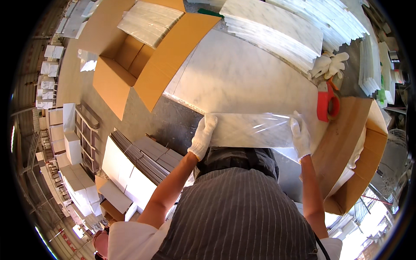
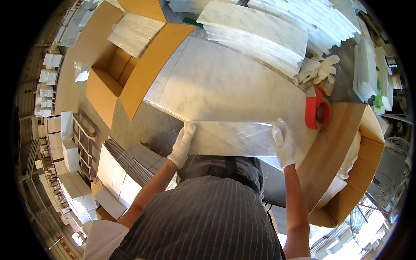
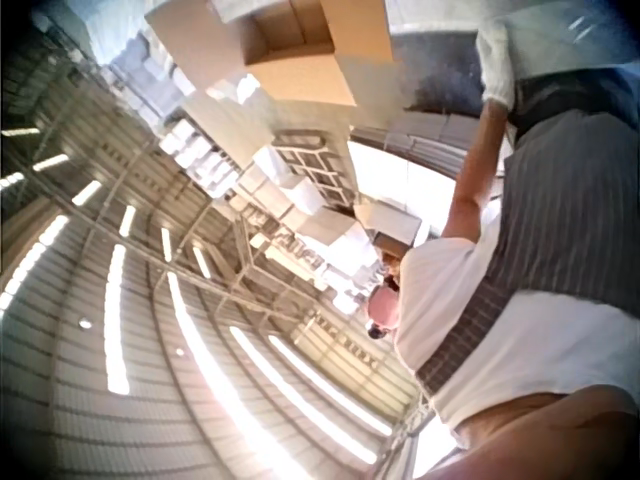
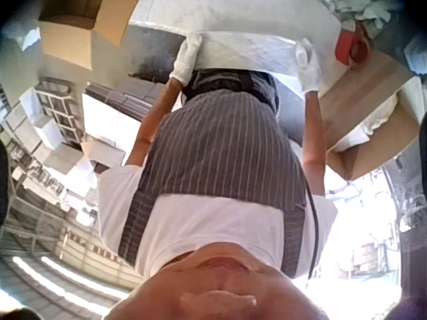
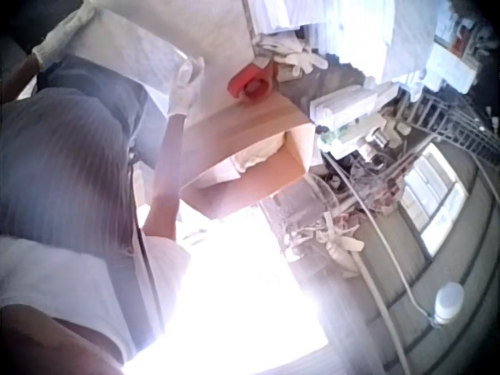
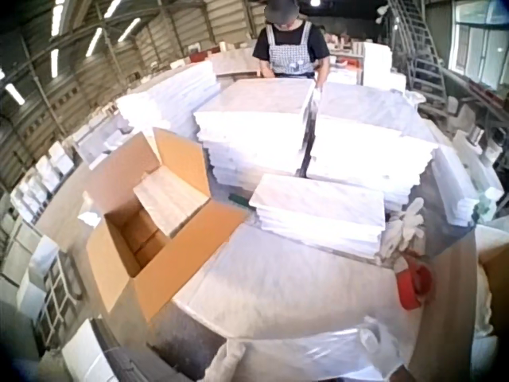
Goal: The person wraps rectangular white tiles individually in clear plastic film. They pick a tile, place it on a sheet of film, fold the film around the tile, and place the wrapped unit into a cardboard box. The process repeats continuously.
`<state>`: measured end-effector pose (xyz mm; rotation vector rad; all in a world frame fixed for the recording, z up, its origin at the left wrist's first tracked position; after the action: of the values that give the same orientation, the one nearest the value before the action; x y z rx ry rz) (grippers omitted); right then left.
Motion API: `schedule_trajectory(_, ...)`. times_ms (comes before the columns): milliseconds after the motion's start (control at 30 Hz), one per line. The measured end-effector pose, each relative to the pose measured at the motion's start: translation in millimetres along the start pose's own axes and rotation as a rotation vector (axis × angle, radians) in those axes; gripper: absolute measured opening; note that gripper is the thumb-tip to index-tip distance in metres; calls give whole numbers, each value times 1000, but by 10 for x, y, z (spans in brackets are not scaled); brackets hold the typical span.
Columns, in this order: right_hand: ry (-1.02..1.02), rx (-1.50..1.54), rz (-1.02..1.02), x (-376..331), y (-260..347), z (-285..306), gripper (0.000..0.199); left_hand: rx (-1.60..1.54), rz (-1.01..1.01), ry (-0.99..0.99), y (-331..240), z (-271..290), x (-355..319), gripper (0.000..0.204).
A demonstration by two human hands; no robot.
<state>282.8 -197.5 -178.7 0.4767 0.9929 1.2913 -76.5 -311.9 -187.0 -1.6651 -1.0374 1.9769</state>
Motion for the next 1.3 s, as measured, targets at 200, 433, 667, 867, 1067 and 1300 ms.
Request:
schedule_trajectory(200,126,-246,-218,-7,-156,46,63,-35,106,64,253,49,70,92)
schedule_trajectory(433,328,120,-370,90,-302,-108,71,-220,279,239,2,-184,124,89)
schedule_trajectory(667,576,836,-868,-28,239,-375,67,-150,673,110,-495,-188,224,75)
schedule_trajectory(867,653,869,-1181,-42,120,-418,70,-5,915,69,-549,-116,406,70)
schedule_trajectory(1067,787,710,-1415,63,235,-282,74,-70,998,124,-599,-128,433,74)
schedule_trajectory(1300,814,866,-1274,170,222,-308,72,479,-280,1,-1334,51,438,98)
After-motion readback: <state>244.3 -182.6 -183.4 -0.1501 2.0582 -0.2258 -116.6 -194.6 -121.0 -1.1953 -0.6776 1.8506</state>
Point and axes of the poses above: each hand's wrist, its own x-axis towards the middle knuckle, its own z-axis out of the back of the hand, y = z × x, the point moved 10 cm from there along x, towards the middle knuckle, and after that the axes turned 6 degrees about -x, right-handed, at the moved point
